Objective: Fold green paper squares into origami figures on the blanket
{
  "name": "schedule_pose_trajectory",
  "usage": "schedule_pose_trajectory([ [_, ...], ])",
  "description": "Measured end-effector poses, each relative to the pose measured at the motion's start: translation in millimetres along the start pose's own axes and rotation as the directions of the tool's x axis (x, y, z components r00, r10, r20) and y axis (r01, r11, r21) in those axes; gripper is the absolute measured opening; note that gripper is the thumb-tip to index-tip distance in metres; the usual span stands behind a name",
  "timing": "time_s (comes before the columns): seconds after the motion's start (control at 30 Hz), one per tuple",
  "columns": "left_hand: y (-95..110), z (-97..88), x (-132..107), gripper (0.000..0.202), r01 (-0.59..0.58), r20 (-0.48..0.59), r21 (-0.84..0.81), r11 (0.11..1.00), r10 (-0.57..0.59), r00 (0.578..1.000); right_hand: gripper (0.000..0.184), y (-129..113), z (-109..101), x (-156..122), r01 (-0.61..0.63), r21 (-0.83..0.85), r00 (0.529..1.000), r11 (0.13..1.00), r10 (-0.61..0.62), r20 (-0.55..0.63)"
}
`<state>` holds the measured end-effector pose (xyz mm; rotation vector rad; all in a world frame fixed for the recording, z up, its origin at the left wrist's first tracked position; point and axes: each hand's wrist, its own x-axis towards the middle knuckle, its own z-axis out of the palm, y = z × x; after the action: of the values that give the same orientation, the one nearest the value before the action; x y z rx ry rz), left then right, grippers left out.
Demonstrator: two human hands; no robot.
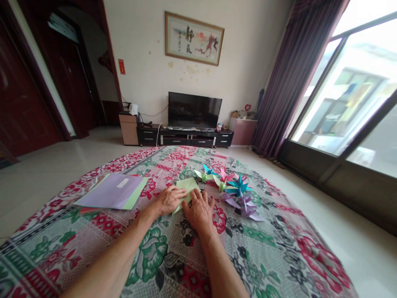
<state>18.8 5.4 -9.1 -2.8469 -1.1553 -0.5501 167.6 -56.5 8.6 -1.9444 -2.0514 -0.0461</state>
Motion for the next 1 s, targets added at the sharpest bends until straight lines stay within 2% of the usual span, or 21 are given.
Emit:
schedule_pose_trajectory([
  [0.2, 1.2, -8.5, -2.5, 0.030, -0.092, 0.038, 0.037, 0.995, 0.091, 0.995, 0.044, 0.6, 3.1, -0.9, -0.008, -0.003, 1.000, 1.000, 0.008, -0.021],
  [0.33, 2.8, -11.6, -5.4, 0.029, -0.021, 0.002, -0.010, 1.000, 0.021, 1.000, 0.043, 1.3, 4.2, -1.8, 0.010, -0.005, 0.999, 1.000, -0.010, -0.035],
  [0.47, 0.6, -7.9, -7.8, 0.035, 0.062, 0.013, -0.037, 0.997, -0.062, 0.998, 0.044, 1.5, 1.6, -2.5, 0.024, -0.005, 1.000, 1.000, -0.024, -0.015],
  [0.73, -6.8, -0.6, -6.6, 0.035, -0.029, 0.022, 0.054, 0.998, 0.028, 0.999, 0.052, 2.8, -0.5, -1.5, 0.035, 0.008, 0.998, 0.999, -0.035, 0.046],
  [1.0, -3.6, -4.8, -3.7, 0.035, 0.057, 0.030, -0.040, 0.998, -0.056, 0.998, 0.061, 3.1, 1.3, -1.8, 0.042, 0.031, 0.999, 0.999, -0.042, 0.030],
])
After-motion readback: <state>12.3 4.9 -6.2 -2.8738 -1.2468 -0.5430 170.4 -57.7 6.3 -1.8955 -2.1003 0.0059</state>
